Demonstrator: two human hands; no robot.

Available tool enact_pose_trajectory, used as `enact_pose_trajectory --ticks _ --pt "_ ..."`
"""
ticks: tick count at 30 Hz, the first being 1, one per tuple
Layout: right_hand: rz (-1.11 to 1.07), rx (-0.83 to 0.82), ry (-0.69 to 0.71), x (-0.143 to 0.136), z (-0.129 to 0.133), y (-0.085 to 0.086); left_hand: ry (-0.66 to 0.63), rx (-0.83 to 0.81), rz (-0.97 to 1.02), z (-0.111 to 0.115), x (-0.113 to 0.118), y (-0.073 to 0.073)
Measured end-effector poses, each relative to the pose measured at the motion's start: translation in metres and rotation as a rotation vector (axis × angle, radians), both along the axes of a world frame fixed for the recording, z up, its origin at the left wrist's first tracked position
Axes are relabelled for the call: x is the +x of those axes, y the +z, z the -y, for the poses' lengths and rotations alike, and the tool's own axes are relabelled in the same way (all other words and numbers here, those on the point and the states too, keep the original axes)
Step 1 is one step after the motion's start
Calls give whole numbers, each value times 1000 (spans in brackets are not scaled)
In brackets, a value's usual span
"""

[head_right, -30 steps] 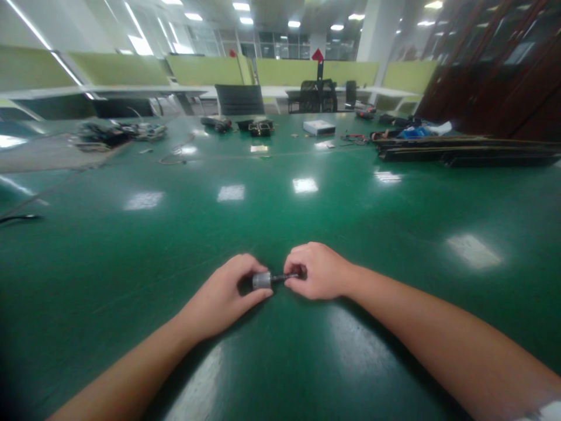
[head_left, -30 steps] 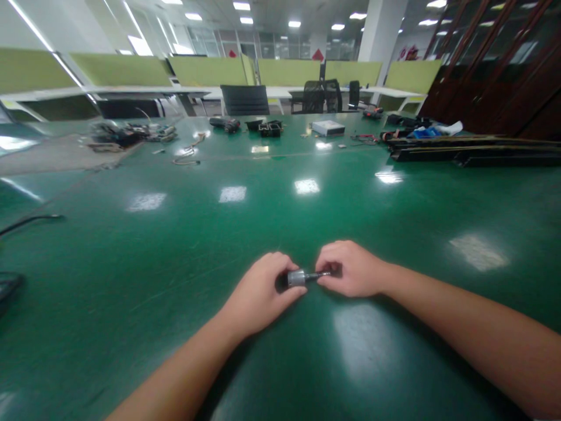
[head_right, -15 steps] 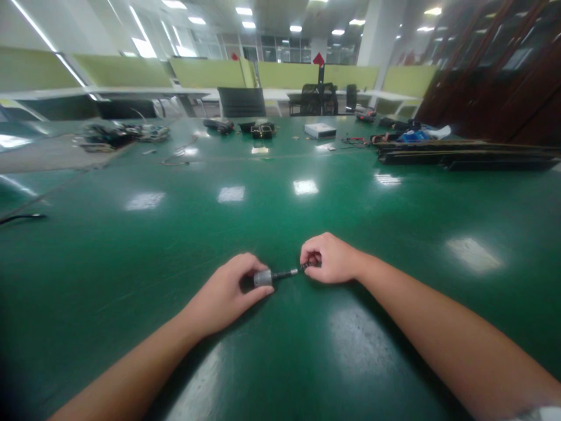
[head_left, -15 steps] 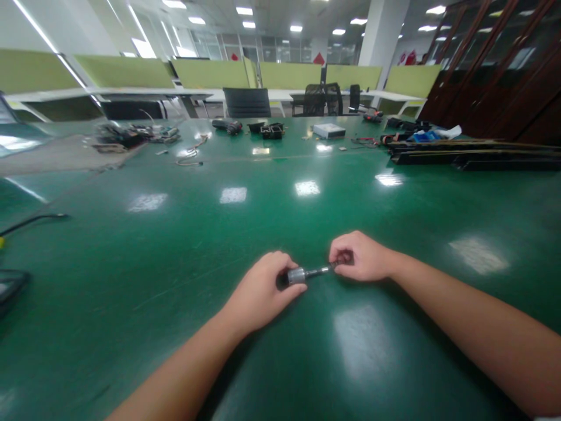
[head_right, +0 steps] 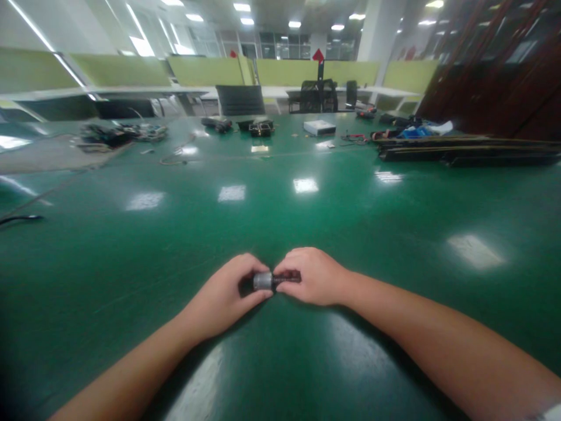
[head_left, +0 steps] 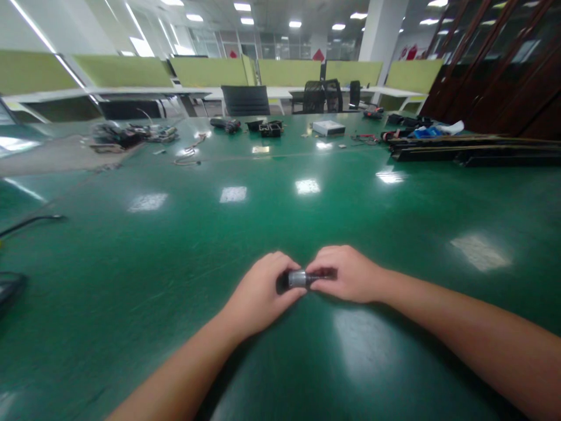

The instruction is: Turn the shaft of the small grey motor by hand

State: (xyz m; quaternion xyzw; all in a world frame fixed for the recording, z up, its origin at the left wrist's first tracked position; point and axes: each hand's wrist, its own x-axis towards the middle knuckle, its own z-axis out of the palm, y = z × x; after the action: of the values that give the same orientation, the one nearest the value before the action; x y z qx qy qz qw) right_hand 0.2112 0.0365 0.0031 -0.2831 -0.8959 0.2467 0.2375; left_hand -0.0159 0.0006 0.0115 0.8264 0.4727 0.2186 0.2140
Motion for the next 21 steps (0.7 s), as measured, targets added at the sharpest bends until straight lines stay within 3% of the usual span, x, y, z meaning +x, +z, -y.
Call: enact_pose_trajectory --ticks 5,21 --pt "3 -42 -36 2 -1 -1 -15 -7 -5 0 0 2" --pt "30 4 35 2 -2 1 35 -24 19 0 -1 -1"
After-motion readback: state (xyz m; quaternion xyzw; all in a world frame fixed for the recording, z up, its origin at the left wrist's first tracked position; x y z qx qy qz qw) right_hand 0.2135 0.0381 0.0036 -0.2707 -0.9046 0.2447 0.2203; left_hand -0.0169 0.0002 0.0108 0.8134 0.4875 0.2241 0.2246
